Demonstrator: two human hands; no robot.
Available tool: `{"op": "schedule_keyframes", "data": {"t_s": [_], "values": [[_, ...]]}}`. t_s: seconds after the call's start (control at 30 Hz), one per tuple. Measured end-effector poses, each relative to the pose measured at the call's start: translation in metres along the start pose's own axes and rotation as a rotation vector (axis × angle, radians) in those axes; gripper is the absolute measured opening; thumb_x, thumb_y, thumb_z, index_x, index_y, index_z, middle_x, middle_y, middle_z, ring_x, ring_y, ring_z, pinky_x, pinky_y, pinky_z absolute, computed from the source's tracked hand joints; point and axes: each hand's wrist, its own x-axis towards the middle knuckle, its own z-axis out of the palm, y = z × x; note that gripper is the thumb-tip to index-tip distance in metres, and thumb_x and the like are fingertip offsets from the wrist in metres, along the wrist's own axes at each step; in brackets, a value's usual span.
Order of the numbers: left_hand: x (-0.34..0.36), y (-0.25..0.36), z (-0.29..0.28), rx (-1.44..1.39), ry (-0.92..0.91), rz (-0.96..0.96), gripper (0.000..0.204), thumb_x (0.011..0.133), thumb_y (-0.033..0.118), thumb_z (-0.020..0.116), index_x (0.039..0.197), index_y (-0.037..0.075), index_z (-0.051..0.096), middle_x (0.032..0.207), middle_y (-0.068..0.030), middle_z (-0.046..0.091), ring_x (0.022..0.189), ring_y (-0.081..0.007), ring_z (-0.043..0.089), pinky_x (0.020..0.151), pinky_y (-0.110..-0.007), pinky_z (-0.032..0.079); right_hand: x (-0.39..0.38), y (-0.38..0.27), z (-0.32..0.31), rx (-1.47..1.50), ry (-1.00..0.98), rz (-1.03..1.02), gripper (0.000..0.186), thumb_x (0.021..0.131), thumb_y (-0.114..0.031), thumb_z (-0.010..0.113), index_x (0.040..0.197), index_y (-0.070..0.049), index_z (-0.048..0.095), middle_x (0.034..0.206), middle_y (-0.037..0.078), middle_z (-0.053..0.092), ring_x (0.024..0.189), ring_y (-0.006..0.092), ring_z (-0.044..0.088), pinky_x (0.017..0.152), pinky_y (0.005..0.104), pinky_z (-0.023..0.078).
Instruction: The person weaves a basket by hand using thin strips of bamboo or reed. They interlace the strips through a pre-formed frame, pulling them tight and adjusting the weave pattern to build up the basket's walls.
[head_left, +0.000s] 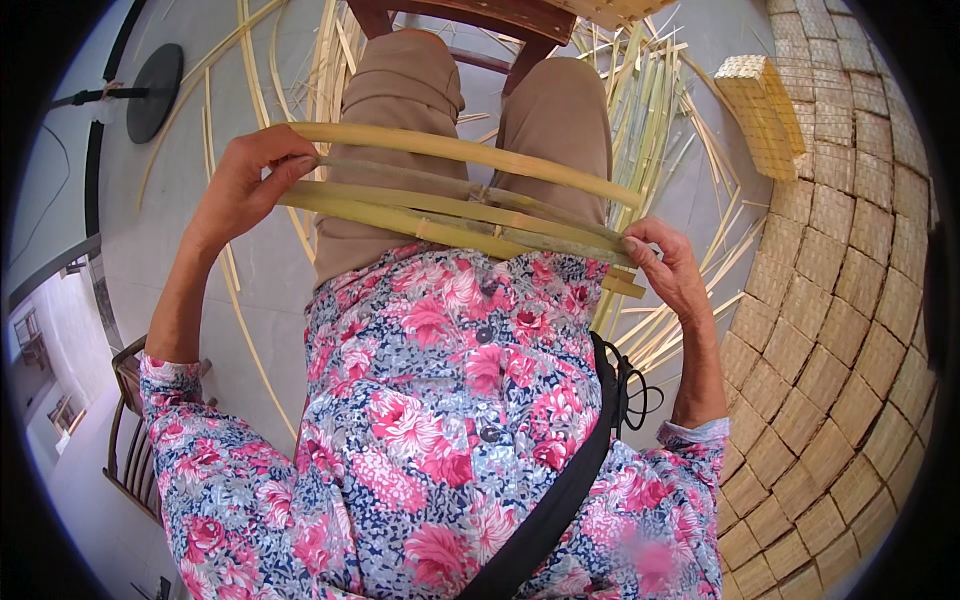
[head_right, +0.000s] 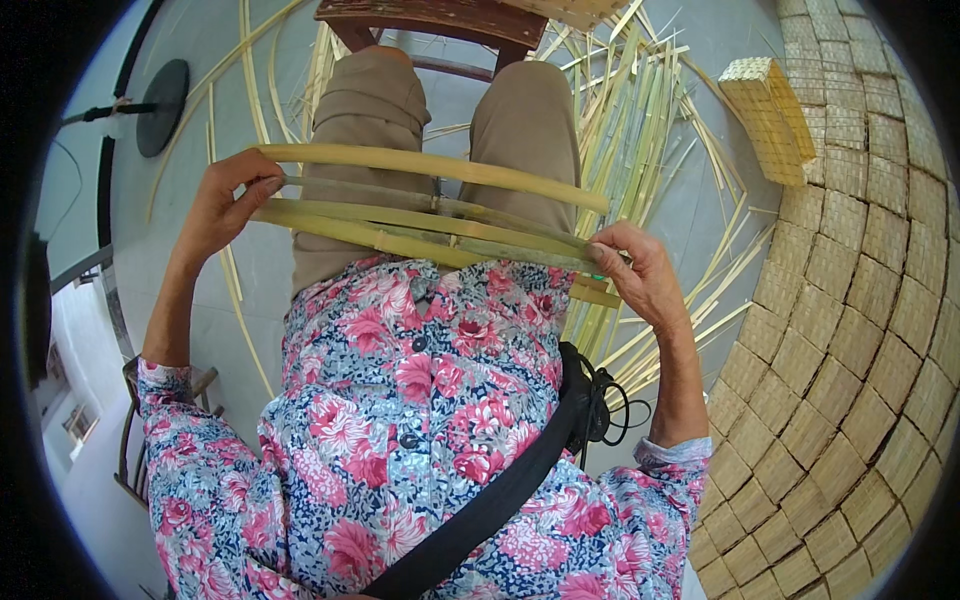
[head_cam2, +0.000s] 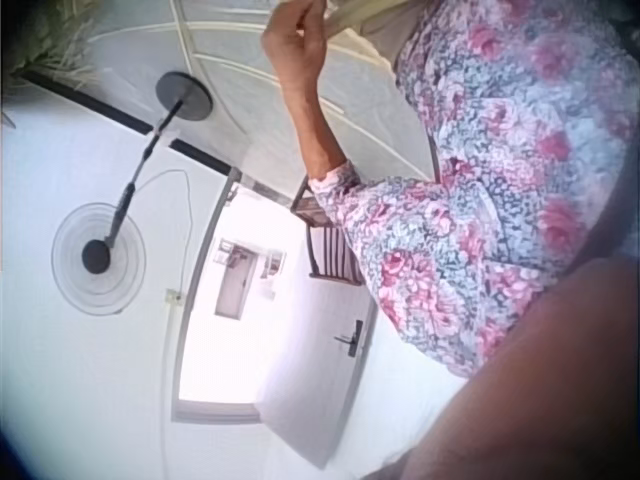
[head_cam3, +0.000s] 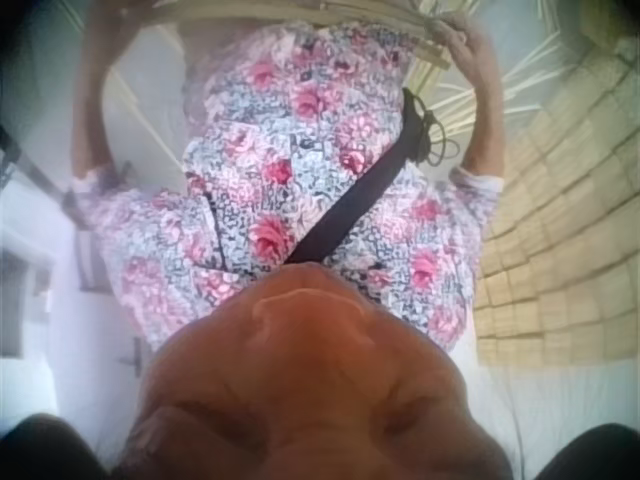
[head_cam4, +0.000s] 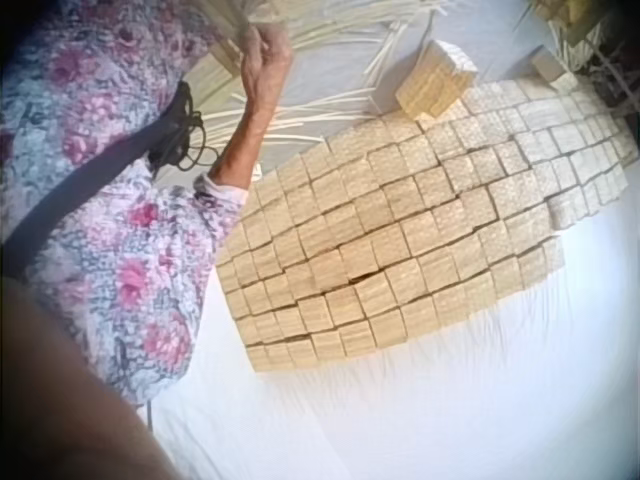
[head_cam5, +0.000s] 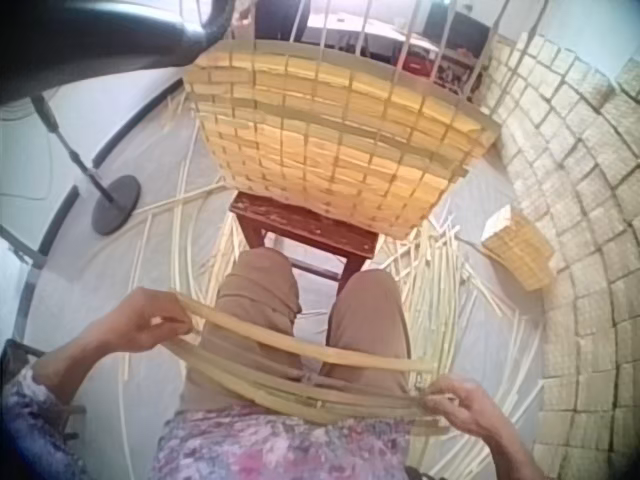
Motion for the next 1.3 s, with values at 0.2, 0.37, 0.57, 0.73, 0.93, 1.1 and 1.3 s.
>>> {"op": "schedule_keyframes", "data": {"t_s": [0.2, 0.37, 0.57, 0.73, 0.93, 1.1, 1.3], "values": [[-0.001, -0.004, -0.007, -0.485, 0.107, -0.128, 0.015, 0.102, 0.014, 0.059, 0.102, 0.001, 0.067, 0.082, -0.0007, 0.062, 0.071, -0.0103, 0.053, 0.065, -0.026, 0.044, 0.002, 0.003, -0.010, 0.046, 0.135, 0.001, 0.019, 0.098, -0.016, 0.065, 0.098, 0.002, 0.068, 0.086, 0.007, 0.064, 0.080, 0.0161, 0.060, 0.074, 0.0294, 0.048], [0.012, 0.013, -0.009, -0.864, 0.247, 0.033, 0.025, 0.105, 0.019, 0.056, 0.117, 0.000, 0.067, 0.084, -0.0010, 0.062, 0.076, -0.0066, 0.053, 0.068, -0.022, 0.043, 0.013, -0.013, -0.012, 0.141, 0.128, 0.044, 0.014, 0.096, -0.011, 0.067, 0.096, 0.003, 0.068, 0.086, 0.007, 0.065, 0.083, 0.0147, 0.061, 0.076, 0.0297, 0.048], [0.031, 0.047, 0.002, -0.560, 0.081, 0.175, 0.033, 0.107, 0.022, 0.048, 0.119, -0.002, 0.068, 0.103, -0.0077, 0.064, 0.083, -0.0098, 0.053, 0.073, -0.026, 0.045, 0.033, -0.021, 0.005, 0.040, 0.040, -0.115, 0.012, 0.094, -0.009, 0.068, 0.099, 0.002, 0.068, 0.089, 0.007, 0.066, 0.085, 0.0167, 0.062, 0.077, 0.0299, 0.049], [0.041, 0.052, -0.004, -0.762, 0.112, 0.345, 0.037, 0.109, 0.028, 0.041, 0.129, 0.005, 0.062, 0.131, -0.0152, 0.061, 0.116, -0.0213, 0.058, 0.098, -0.037, 0.047, 0.022, -0.027, -0.007, 0.079, 0.161, -0.063, 0.014, 0.097, -0.011, 0.065, 0.106, -0.002, 0.071, 0.095, 0.004, 0.068, 0.088, 0.0125, 0.061, 0.078, 0.0280, 0.049], [0.043, 0.085, -0.064, -1.670, -0.073, 0.584, 0.030, 0.107, 0.022, 0.044, 0.127, 0.007, 0.058, 0.135, -0.0215, 0.056, 0.141, -0.0356, 0.042, 0.125, -0.056, 0.019, 0.033, -0.057, -0.030, 0.241, 0.280, 0.003, 0.027, 0.101, -0.022, 0.061, 0.112, 0.000, 0.070, 0.091, 0.003, 0.069, 0.083, 0.0099, 0.061, 0.078, 0.0257, 0.050], [0.071, 0.070, -0.086, -1.077, 0.289, 0.864, 0.026, 0.105, 0.019, 0.047, 0.121, 0.001, 0.059, 0.111, -0.0162, 0.064, 0.120, -0.0320, 0.057, 0.120, -0.055, 0.031, 0.039, -0.062, -0.034, 0.412, 0.225, -0.019, 0.032, 0.104, -0.030, 0.057, 0.111, -0.002, 0.071, 0.088, 0.004, 0.071, 0.078, 0.0080, 0.064, 0.072, 0.0232, 0.052], [0.091, 0.090, -0.051, 0.809, 0.678, 0.859, 0.040, 0.075, 0.000, 0.068, 0.113, 0.012, 0.070, 0.101, -0.0045, 0.064, 0.096, -0.0271, 0.063, 0.082, -0.034, 0.054, 0.080, -0.108, -0.024, 0.752, -0.208, 0.010, 0.059, 0.105, -0.049, 0.045, 0.131, 0.003, 0.058, 0.100, 0.014, 0.073, 0.082, 0.0200, 0.072, 0.069, 0.0328, 0.060]]}}
